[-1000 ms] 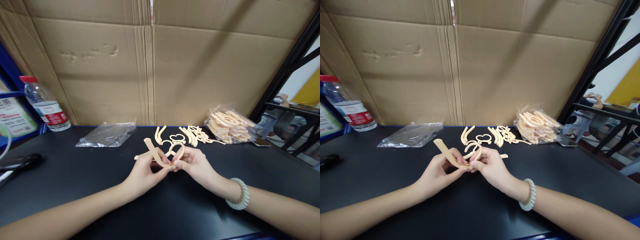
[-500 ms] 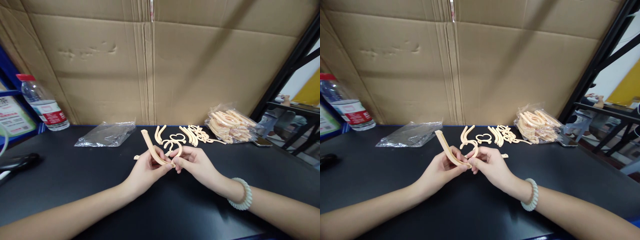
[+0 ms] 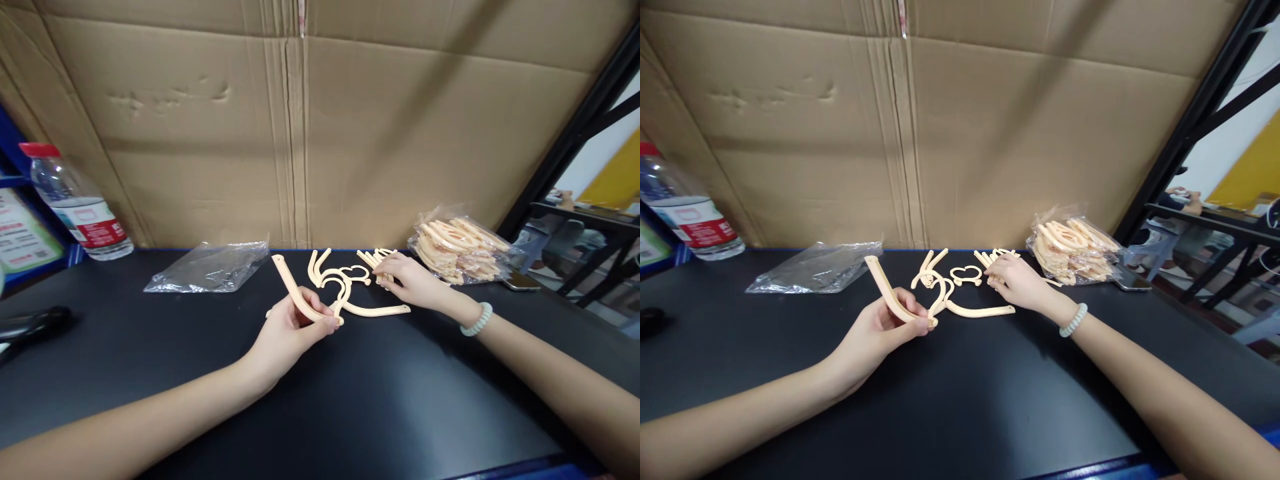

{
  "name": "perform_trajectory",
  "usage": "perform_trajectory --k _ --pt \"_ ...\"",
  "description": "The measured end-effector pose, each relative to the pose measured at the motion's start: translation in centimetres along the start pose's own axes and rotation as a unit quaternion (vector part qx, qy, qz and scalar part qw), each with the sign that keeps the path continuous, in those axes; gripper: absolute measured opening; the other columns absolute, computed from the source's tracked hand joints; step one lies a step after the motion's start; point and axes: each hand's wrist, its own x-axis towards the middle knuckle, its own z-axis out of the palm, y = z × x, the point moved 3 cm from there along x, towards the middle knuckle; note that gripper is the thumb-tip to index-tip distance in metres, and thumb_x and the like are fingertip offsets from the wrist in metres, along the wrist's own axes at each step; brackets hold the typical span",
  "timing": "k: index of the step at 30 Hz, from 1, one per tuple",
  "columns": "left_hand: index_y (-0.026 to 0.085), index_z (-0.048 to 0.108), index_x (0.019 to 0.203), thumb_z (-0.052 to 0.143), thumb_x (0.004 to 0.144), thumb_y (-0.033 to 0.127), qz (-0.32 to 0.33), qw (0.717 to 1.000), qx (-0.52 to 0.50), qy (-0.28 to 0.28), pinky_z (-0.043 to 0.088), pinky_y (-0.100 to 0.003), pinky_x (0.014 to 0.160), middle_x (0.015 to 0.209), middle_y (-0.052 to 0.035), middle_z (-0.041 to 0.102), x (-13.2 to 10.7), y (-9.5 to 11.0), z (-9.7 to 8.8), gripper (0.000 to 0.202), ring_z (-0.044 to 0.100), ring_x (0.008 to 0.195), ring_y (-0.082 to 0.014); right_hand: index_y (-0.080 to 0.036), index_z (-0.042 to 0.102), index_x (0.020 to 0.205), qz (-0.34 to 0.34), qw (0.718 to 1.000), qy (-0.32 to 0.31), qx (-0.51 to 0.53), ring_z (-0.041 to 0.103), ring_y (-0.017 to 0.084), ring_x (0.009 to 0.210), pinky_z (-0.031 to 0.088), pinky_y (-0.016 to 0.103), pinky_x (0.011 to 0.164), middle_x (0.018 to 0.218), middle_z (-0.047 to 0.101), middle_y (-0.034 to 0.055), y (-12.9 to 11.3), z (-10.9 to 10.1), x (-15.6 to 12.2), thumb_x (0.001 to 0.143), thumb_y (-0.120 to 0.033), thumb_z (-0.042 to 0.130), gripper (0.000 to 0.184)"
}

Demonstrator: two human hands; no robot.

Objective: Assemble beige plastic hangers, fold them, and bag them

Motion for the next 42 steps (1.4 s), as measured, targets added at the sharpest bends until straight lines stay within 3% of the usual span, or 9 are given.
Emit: perform_trajectory --k 8,13,17,19,22,27,33,39,42 --pt "0.018 0.050 0.079 0.081 0.069 0.024 0.002 1.000 0.003 0.000 0.051 -0.026 0.075 0.074 0.0035 0.064 -0.1 0.2 0.2 0.033 0.065 0.075 -0.0125 -0.014 0.069 0.101 0.002 1.000 -0.005 -0.006 0.059 0.026 0.094 0.050 0.042 0.085 0.097 0.066 0.0119 -0.3 1.1 -0.1 0.088 -0.010 0.054 0.020" --pt "0.018 0.050 0.078 0.081 0.069 0.023 0.003 1.000 0.002 0.003 0.050 -0.025 0.074 0.074 0.0038 0.064 0.0 0.1 0.1 0.033 0.065 0.075 -0.0118 -0.017 0.070 0.086 -0.030 0.999 0.022 0.003 0.059 0.025 0.088 0.050 0.042 0.080 0.089 0.066 0.0102 -0.5 1.3 0.0 0.091 -0.011 0.052 0.019" --pt "0.018 0.050 0.080 0.080 0.070 0.023 0.004 1.000 -0.003 0.000 0.050 -0.025 0.075 0.075 0.0038 0.064 0.1 -0.1 0.0 0.032 0.065 0.076 -0.0121 -0.018 0.068 0.092 0.025 0.990 0.116 0.071 0.061 0.025 0.094 0.051 0.044 0.084 0.099 0.067 0.0111 -0.7 0.2 0.2 0.095 -0.019 0.048 0.020" --pt "0.018 0.050 0.080 0.080 0.070 0.023 0.007 1.000 -0.002 0.000 0.050 -0.026 0.076 0.076 0.0036 0.064 0.1 -0.2 0.0 0.032 0.065 0.077 -0.0124 -0.018 0.065 0.099 0.111 0.957 0.189 0.191 0.066 0.022 0.081 0.054 0.039 0.075 0.093 0.068 0.0090 -0.8 -0.7 0.1 0.096 -0.027 0.049 0.019" --pt "0.018 0.050 0.080 0.080 0.070 0.023 0.008 1.000 0.002 0.001 0.050 -0.027 0.077 0.077 0.0034 0.064 0.2 -0.2 -0.1 0.032 0.065 0.078 -0.0129 -0.019 0.062 0.103 0.185 0.867 0.253 0.387 0.068 0.017 0.068 0.057 0.032 0.065 0.092 0.068 0.0064 -1.7 -1.5 0.1 0.094 -0.037 0.056 0.021" --pt "0.018 0.050 0.080 0.080 0.070 0.023 0.008 1.000 -0.001 -0.002 0.049 -0.027 0.077 0.077 0.0033 0.063 0.1 -0.1 0.0 0.032 0.064 0.077 -0.0128 -0.020 0.069 0.099 0.179 0.774 0.241 0.558 0.068 0.017 0.088 0.054 0.034 0.086 0.110 0.067 0.0083 -5.3 -1.6 0.4 0.088 -0.038 0.066 0.022" --pt "0.018 0.049 0.080 0.080 0.070 0.024 0.016 1.000 -0.008 -0.019 0.048 -0.025 0.076 0.076 0.0041 0.063 0.1 0.0 0.1 0.033 0.063 0.075 -0.0110 -0.020 0.074 0.086 0.230 0.740 0.238 0.586 0.063 0.015 0.084 0.052 0.031 0.082 0.104 0.067 0.0059 -7.8 -0.8 0.0 0.078 -0.032 0.077 0.015" --pt "0.018 0.049 0.078 0.080 0.070 0.024 0.029 0.999 -0.011 -0.030 0.047 -0.027 0.077 0.076 0.0039 0.062 0.1 0.2 0.3 0.032 0.062 0.076 -0.0121 -0.025 0.063 0.113 0.288 0.639 0.209 0.682 0.065 0.014 0.080 0.054 0.029 0.080 0.098 0.065 0.0005 -8.1 0.4 -0.2 0.061 -0.021 0.087 0.058" --pt "0.019 0.049 0.078 0.078 0.072 0.023 0.037 0.999 -0.003 -0.036 0.048 -0.027 0.078 0.076 0.0040 0.063 0.0 0.2 0.3 0.030 0.062 0.076 -0.0120 -0.020 0.067 0.100 0.282 0.633 0.144 0.707 0.066 0.015 0.080 0.054 0.029 0.081 0.082 0.065 0.0000 -8.6 1.0 -0.1 0.062 -0.021 0.086 0.042"
